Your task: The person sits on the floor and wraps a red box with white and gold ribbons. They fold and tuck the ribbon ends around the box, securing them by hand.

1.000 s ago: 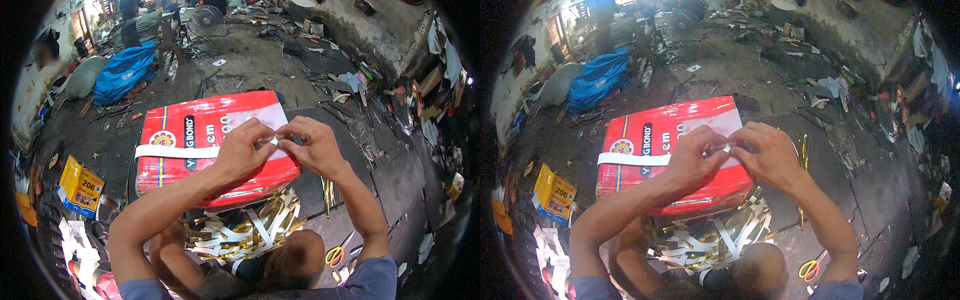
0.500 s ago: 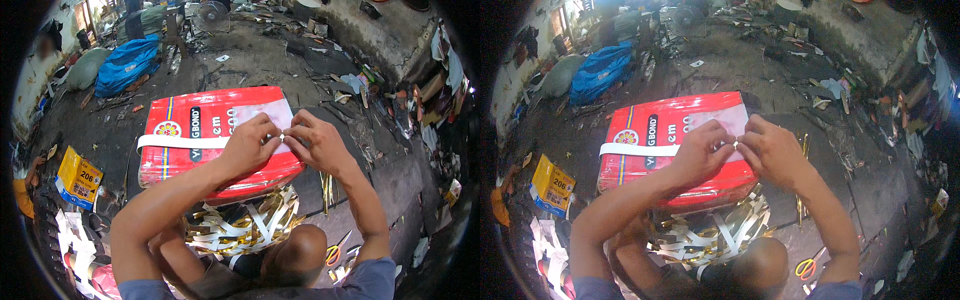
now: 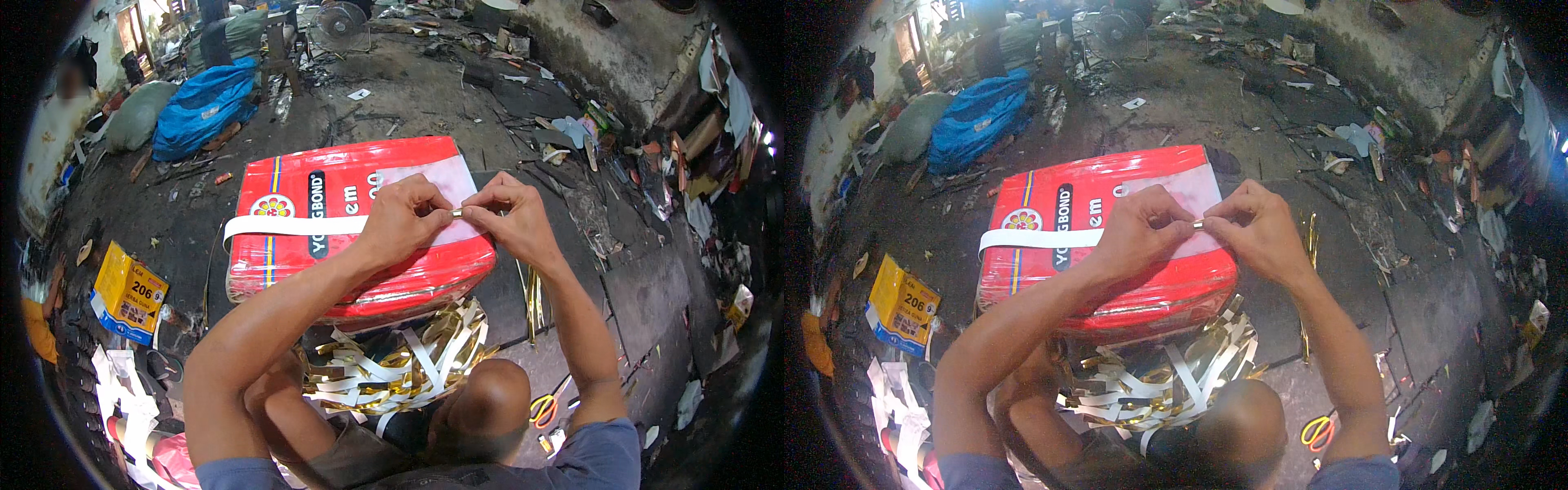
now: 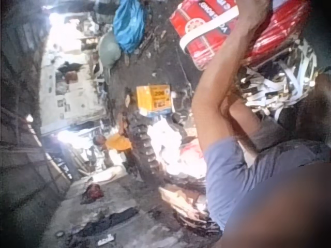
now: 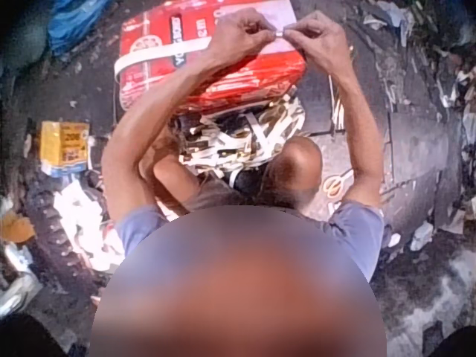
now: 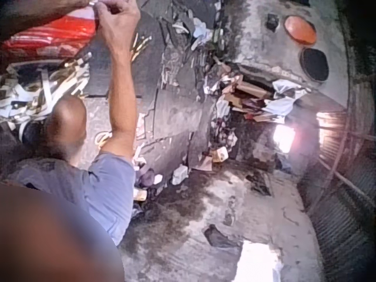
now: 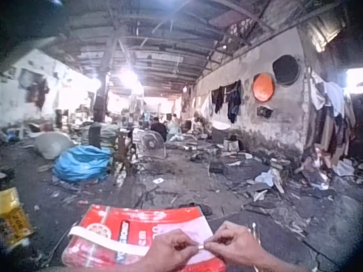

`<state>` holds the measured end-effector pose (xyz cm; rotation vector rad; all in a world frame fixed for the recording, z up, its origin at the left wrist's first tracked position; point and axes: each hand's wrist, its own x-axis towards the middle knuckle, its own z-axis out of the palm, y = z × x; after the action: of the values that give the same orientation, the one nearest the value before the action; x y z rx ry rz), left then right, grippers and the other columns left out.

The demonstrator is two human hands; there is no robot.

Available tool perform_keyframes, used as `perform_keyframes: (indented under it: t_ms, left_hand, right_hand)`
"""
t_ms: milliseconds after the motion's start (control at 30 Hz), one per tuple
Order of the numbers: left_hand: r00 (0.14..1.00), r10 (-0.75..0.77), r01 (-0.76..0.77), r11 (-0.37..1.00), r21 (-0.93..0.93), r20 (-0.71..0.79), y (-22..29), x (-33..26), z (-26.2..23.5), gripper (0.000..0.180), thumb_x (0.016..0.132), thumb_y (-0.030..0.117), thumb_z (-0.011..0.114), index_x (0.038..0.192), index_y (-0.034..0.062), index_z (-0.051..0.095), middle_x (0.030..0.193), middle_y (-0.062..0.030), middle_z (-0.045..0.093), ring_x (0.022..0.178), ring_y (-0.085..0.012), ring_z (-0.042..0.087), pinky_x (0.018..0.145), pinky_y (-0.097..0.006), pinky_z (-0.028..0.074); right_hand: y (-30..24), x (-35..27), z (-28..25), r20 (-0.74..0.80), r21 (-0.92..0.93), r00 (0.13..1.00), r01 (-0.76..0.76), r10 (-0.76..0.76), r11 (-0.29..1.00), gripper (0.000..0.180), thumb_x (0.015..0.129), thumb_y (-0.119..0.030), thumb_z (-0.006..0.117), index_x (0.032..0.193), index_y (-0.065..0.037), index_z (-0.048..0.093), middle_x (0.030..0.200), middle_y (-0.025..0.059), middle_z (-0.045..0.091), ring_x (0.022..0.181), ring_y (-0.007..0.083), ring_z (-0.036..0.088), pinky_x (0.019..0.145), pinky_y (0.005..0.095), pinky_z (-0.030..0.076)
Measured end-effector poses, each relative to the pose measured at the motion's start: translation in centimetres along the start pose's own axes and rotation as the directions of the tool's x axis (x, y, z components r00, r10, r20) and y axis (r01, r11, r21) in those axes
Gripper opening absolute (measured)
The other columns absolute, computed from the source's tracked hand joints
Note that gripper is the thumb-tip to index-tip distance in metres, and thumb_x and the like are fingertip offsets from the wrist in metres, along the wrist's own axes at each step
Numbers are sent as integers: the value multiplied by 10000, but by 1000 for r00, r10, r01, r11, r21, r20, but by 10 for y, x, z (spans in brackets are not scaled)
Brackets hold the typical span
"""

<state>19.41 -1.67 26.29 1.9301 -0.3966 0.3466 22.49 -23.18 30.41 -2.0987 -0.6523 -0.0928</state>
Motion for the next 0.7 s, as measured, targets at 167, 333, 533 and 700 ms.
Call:
perform_keyframes:
  t_ms: [167, 333, 533, 700]
  left_hand:
    - [998, 45, -42, 998, 56, -43, 7, 2, 3, 126, 831, 114, 730, 834, -13, 727, 822, -110, 645, 730, -182, 624, 662, -347, 486]
    - [995, 81, -93, 968, 235, 59, 14, 17, -1, 169, 788, 175, 742, 791, 6, 734, 788, -140, 674, 712, -247, 671, 657, -382, 515]
    - [974, 180, -211, 944, 254, 137, 13, 25, -5, 139, 789, 175, 742, 810, 38, 757, 796, -130, 691, 704, -245, 688, 650, -373, 532]
    - [976, 209, -214, 971, 103, 53, 20, 23, 17, 90, 819, 112, 732, 835, 28, 758, 782, -105, 688, 665, -192, 675, 610, -331, 517]
  right_hand:
    - [13, -1, 13, -54, 129, 994, -86, 94, 988, 162, 787, -95, 783, 923, -32, 723, 829, 3, 571, 707, 72, 542, 606, 242, 440]
    - [24, 2, 20, -105, 300, 988, -81, 117, 951, 211, 809, -83, 759, 953, -73, 604, 764, -55, 490, 657, 31, 474, 557, 213, 396]
    - [21, -11, 18, 78, 702, 920, -323, 384, 634, 211, 999, -240, 664, 882, -93, 568, 721, -72, 457, 681, 23, 448, 560, 218, 365]
    - [32, -13, 29, -135, 448, 977, -89, 165, 890, 299, 1044, -274, 611, 813, -99, 538, 723, -85, 438, 655, 16, 383, 571, 220, 293]
